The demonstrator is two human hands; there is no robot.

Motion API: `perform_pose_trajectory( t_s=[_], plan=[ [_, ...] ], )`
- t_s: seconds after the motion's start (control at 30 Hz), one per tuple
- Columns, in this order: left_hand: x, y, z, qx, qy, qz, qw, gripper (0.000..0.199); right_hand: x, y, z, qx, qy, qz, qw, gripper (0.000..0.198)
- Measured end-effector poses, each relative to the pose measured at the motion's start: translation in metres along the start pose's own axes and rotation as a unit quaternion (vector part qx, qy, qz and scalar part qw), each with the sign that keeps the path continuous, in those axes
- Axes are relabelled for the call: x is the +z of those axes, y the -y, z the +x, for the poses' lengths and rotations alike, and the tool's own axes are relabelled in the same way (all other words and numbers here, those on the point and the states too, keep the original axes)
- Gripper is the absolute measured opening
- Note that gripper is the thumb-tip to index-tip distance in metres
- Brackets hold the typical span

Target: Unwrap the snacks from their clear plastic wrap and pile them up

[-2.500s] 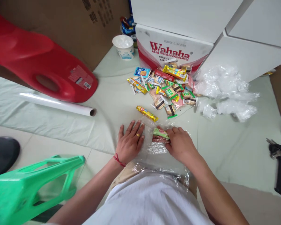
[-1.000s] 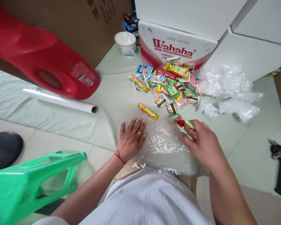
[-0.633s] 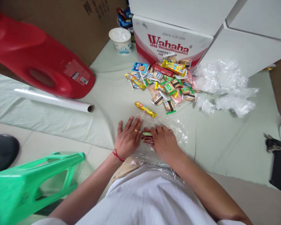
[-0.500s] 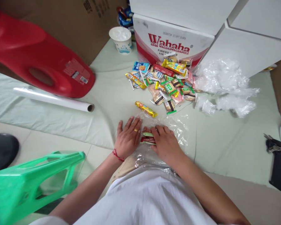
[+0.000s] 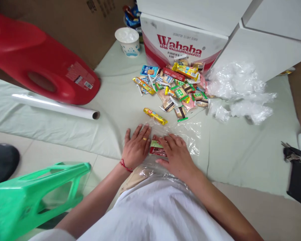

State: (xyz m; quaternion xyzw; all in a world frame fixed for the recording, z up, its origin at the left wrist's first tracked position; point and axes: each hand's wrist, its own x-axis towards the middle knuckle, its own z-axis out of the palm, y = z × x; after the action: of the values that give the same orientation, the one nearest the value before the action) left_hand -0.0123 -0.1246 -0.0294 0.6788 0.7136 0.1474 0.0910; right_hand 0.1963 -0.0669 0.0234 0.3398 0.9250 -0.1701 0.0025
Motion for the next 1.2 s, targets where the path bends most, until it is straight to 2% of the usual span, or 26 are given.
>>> perform_pose_trajectory(
  t_s=[0.17, 0.27, 0.43, 0.53, 0.6, 0.73, 0.87, 1.0, 1.1, 1.2],
  plan=[
    [-0.001, 0.0, 0.0, 0.002, -0.001, -0.001, 1.0, 0.053, 0.005, 0.001, 0.005, -0.012, 0.02, -0.013, 1.0, 0.055],
    [-0.002, 0.0, 0.0, 0.0, -0.004, -0.004, 1.0, 0.052, -0.002, -0.001, -0.003, -0.026, -0.028, -0.002, 0.999, 0.052],
    [-0.004, 0.005, -0.001, -0.006, -0.014, -0.043, 0.999, 0.05, -0.013, -0.018, -0.057, -0.113, -0.131, 0.082, 0.982, 0.058],
    [-0.008, 0.013, 0.0, -0.009, -0.01, -0.069, 0.998, 0.05, 0.0, -0.029, -0.093, -0.152, -0.128, 0.06, 0.978, 0.07],
    [-0.011, 0.019, 0.002, -0.015, 0.0, -0.074, 0.997, 0.051, 0.015, -0.032, -0.109, -0.147, -0.125, 0.024, 0.981, 0.067],
    [-0.017, 0.032, 0.007, -0.033, 0.01, -0.083, 0.996, 0.051, 0.032, -0.028, -0.113, -0.094, -0.193, 0.047, 0.976, 0.041],
    [-0.021, 0.048, 0.011, -0.031, 0.008, -0.13, 0.991, 0.047, 0.017, -0.027, -0.089, -0.036, -0.236, 0.169, 0.956, 0.027],
    [-0.031, 0.065, 0.015, 0.003, -0.009, -0.223, 0.975, 0.039, -0.006, -0.044, -0.061, 0.065, -0.215, 0.295, 0.929, 0.016],
    [-0.043, 0.073, 0.013, 0.059, -0.011, -0.309, 0.949, 0.053, -0.012, -0.057, -0.049, 0.145, -0.177, 0.331, 0.915, 0.02],
    [-0.052, 0.075, 0.005, 0.123, 0.023, -0.332, 0.935, 0.073, -0.009, -0.062, -0.043, 0.205, -0.159, 0.346, 0.902, 0.029]
  ],
)
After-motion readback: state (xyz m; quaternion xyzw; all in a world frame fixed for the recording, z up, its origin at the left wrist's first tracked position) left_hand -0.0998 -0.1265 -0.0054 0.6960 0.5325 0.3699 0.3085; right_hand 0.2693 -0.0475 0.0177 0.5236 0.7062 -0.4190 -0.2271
